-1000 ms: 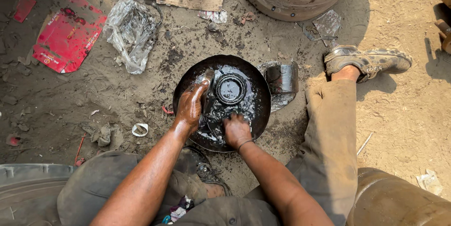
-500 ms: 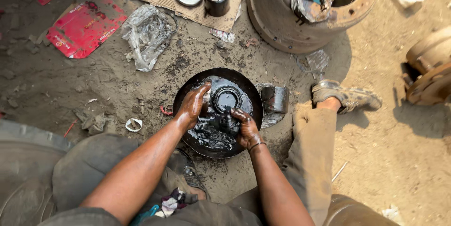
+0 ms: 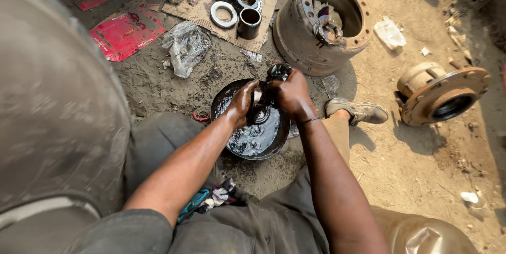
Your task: The person sits on the ground and cleans several metal mechanical parts by hand in a shallow pan of dark liquid. They repeatedly submerge, rub, and rinse the parts, then place them aside on cardboard or into a nearby drum.
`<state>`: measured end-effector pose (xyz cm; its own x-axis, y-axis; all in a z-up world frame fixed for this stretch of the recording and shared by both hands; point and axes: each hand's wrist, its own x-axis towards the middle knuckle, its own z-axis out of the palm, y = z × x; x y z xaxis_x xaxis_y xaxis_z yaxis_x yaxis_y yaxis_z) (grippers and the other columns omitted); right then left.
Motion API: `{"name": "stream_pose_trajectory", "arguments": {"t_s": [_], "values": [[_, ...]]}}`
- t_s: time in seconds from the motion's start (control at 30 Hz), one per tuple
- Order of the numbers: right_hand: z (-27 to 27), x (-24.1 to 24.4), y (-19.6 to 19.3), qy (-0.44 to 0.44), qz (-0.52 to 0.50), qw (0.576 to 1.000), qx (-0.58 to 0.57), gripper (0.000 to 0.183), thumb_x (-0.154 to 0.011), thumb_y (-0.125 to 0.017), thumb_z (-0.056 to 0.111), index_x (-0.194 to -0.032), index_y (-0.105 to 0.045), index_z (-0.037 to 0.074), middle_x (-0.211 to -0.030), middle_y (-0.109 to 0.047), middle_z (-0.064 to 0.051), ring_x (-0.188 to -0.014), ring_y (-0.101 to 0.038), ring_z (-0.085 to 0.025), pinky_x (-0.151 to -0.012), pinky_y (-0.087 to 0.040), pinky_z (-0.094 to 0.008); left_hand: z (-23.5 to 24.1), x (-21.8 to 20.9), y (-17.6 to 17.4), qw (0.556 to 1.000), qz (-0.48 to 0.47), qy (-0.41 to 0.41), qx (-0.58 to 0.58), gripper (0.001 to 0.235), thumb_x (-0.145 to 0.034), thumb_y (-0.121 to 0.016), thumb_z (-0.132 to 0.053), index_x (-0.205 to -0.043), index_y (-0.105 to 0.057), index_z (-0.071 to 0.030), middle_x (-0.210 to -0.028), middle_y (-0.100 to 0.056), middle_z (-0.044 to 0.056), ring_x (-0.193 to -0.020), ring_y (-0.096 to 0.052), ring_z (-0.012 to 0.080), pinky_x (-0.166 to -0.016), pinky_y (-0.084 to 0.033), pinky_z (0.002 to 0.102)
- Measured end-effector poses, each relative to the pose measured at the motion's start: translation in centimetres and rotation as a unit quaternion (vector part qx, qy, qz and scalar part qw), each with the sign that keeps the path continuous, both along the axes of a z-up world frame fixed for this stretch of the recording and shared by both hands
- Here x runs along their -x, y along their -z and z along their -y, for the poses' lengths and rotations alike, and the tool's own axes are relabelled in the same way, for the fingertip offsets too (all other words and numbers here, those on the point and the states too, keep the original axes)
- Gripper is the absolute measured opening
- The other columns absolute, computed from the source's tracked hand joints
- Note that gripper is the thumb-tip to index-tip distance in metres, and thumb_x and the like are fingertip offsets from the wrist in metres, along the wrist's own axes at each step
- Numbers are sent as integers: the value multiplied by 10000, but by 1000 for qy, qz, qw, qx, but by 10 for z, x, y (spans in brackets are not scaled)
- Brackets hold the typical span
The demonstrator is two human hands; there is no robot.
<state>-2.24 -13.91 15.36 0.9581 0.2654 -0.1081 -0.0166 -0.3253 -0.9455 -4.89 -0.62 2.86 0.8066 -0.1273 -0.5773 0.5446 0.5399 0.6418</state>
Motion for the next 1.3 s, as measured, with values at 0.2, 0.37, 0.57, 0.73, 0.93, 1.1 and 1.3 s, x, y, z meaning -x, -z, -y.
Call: {"name": "stream_pose_trajectory", "arguments": {"t_s": [0.2, 0.37, 0.57, 0.73, 0.93, 1.1, 1.3], "values": [[-14, 27, -18, 105, 151, 966, 182, 246, -817, -785, 21, -1049, -705, 28, -1001, -774, -91, -886, -728, -174, -815, -579, -309, -3, 32, -56, 999, -3, 42, -26, 739, -956, -446, -601, -1560, -319, -194, -1661, -224, 184, -1501, -252, 369, -1166, -207, 681], [-15, 55, 2, 49, 95, 974, 200, 414, -818, -765, 177, -1211, -674, 83, -1076, -753, -109, -953, -732, -233, -892, -572, -383, 0, 39, -53, 989, 91, 59, 102, 634, -931, -477, -623, -1277, -644, -119, -1332, -619, 154, -1188, -574, 294, -1017, -446, 570], [-6, 89, 16, -43, 209, 857, 469, 535, -753, -834, 309, -1195, -676, 52, -1027, -684, -252, -1001, -657, -407, -908, -525, -476, -2, 21, -38, 972, 118, 77, 187, 584, -960, -538, -658, -857, -718, -112, -804, -729, 77, -708, -697, 251, -738, -584, 440], [4, 85, 22, 44, 200, 919, 336, 376, -826, -762, 225, -1197, -731, 177, -1031, -734, -179, -921, -717, -334, -866, -569, -433, 1, 33, -51, 969, 137, 102, 181, 593, -949, -528, -658, -927, -730, -101, -876, -751, 81, -780, -717, 242, -798, -575, 456], [18, 62, 25, 132, 27, 989, 68, 261, -904, -744, 289, -1061, -744, 81, -898, -776, -59, -760, -690, -152, -703, -559, -359, -1, 51, -94, 984, 139, 106, 45, 1035, -842, -467, -756, -1615, -136, -152, -1649, -288, 183, -1491, -400, 306, -1184, -383, 556], [33, 37, 16, 139, 26, 989, 32, 308, -903, -770, 270, -1029, -723, -7, -873, -756, -98, -703, -637, -160, -657, -520, -345, -6, 46, -103, 985, 93, 127, -70, 1104, -774, -392, -824, -1643, -25, -251, -1713, 27, 126, -1566, -29, 345, -1175, -124, 714], [55, 22, 25, 77, 61, 993, 66, 268, -879, -743, 211, -1011, -735, -22, -906, -782, -115, -761, -712, -182, -714, -571, -323, 5, 8, -61, 985, 113, 133, -5, 1069, -837, -420, -816, -1636, -67, -199, -1726, -41, 125, -1586, -120, 321, -1221, -189, 623]]}}
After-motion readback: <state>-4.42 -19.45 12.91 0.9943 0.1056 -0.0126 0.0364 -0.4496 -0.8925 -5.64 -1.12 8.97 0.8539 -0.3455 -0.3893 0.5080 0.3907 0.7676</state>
